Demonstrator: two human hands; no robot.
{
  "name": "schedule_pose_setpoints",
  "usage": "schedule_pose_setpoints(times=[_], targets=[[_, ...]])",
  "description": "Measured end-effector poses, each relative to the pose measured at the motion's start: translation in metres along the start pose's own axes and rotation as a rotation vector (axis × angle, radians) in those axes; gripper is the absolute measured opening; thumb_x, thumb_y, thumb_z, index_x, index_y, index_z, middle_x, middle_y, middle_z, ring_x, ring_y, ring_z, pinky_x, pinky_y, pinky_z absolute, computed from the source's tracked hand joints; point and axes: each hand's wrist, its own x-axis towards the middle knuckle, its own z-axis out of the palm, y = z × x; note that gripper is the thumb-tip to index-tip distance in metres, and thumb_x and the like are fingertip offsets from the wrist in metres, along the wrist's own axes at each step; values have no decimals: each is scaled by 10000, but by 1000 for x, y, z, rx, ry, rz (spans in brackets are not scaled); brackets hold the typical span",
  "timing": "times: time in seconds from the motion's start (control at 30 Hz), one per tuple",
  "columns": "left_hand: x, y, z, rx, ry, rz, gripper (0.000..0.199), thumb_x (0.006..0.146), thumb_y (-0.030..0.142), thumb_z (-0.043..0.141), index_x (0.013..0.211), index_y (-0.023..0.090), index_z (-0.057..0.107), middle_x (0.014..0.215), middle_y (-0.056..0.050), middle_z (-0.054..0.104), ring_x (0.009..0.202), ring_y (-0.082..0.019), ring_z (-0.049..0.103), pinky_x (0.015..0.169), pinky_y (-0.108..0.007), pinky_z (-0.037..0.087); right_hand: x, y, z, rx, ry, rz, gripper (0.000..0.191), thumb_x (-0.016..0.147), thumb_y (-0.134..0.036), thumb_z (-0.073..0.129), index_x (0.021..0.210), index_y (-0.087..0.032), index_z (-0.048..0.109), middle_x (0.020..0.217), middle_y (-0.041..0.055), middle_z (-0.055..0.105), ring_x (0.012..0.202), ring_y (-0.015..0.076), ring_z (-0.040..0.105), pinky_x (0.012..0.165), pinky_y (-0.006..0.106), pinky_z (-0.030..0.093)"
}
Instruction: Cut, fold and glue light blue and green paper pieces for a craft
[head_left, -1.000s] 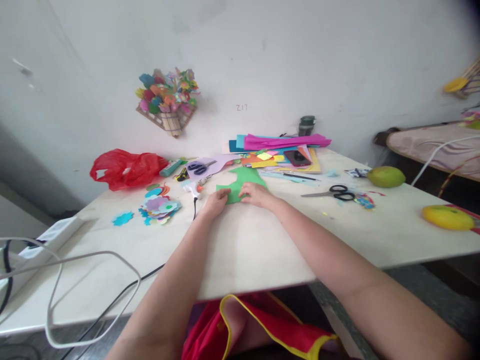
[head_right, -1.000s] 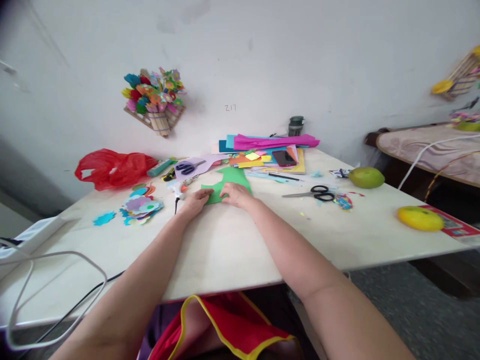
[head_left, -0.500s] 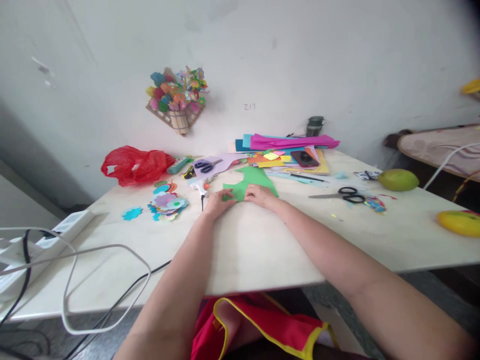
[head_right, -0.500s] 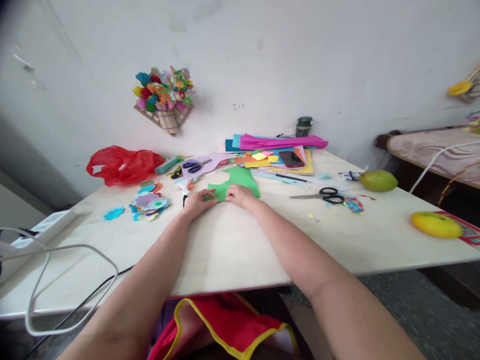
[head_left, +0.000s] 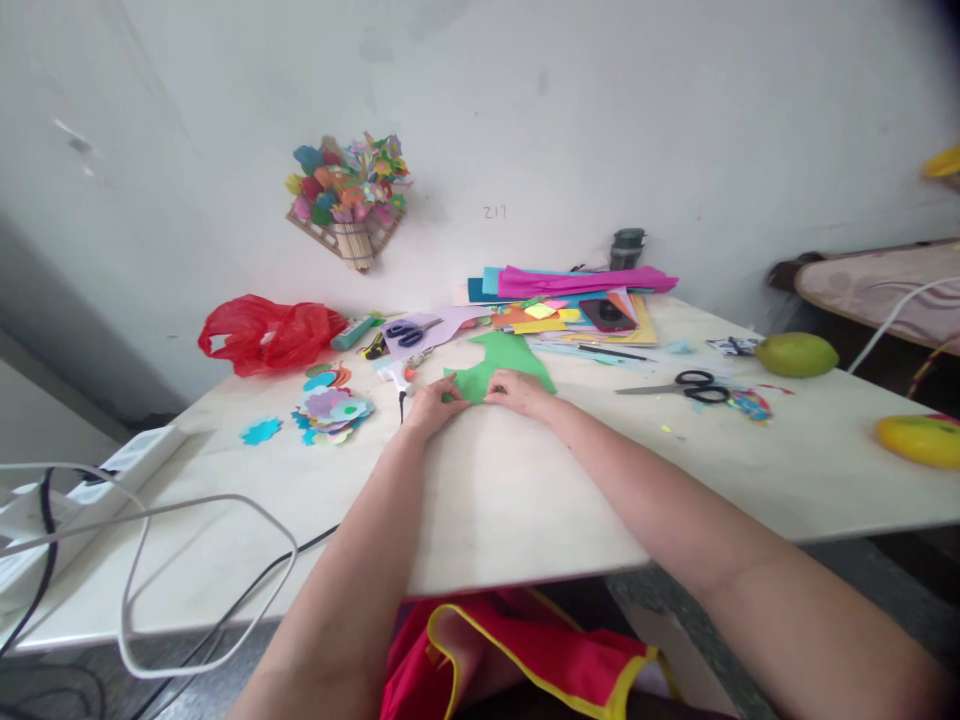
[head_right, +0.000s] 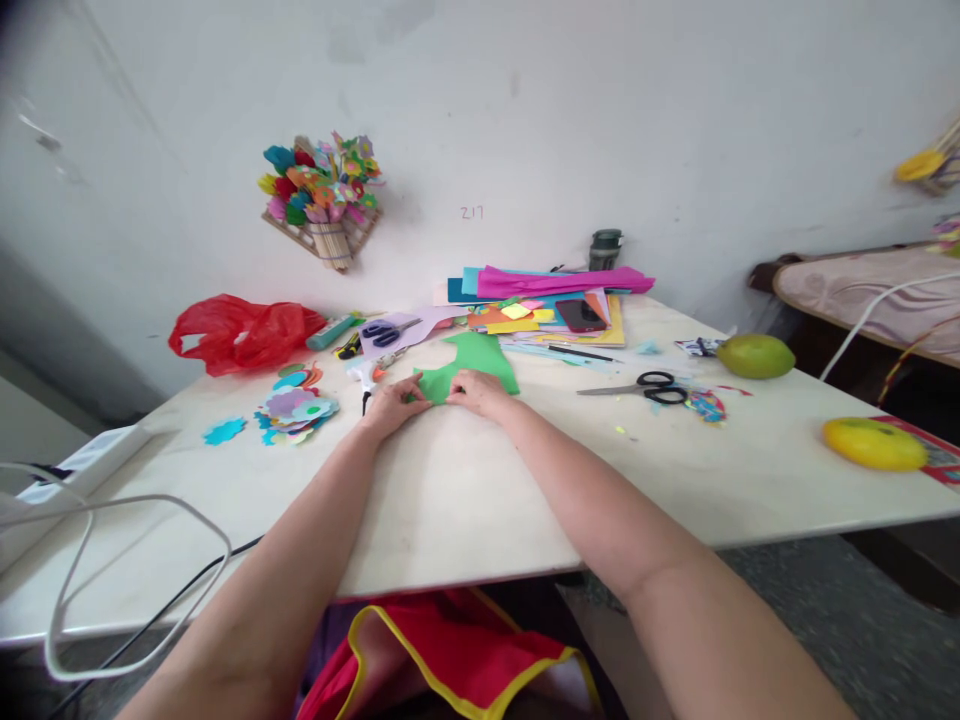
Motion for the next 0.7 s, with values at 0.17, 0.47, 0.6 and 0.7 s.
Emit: schedule_pose_setpoints(times=[0.17,0.47,0.6,0.7], targets=[[4,-2,2,-33,0,12,81,632,265,659,673,200,633,1297,-16,476,1111,-182,506,959,-285,357,0,-3,1,-10,1,58,165,783,-374,541,764,-238,633,943,13,608,851,169,565,664,258,405],[4,11,-3,111,-72,-55,104,677,264,611,642,171,642,1334,-47,433,940,-202,590,847,-298,433,2,-8,0,-2,-14,116,166,766,-363,557,735,-212,621,990,33,582,831,175,567,678,260,415],[6,12,-1,153,-79,-54,108,688,259,602,628,172,625,1326,-53,444,1006,-205,563,872,-307,416,1,-11,-4,6,-42,145,164,764,-347,557,737,-199,622,998,37,581,846,173,564,693,253,414],[9,9,1,166,-72,-38,105,687,252,603,617,175,607,1303,-51,470,1122,-215,490,919,-316,388,2,-13,-6,8,-59,162,167,762,-341,559,729,-187,617,994,41,582,846,165,563,693,239,411]])
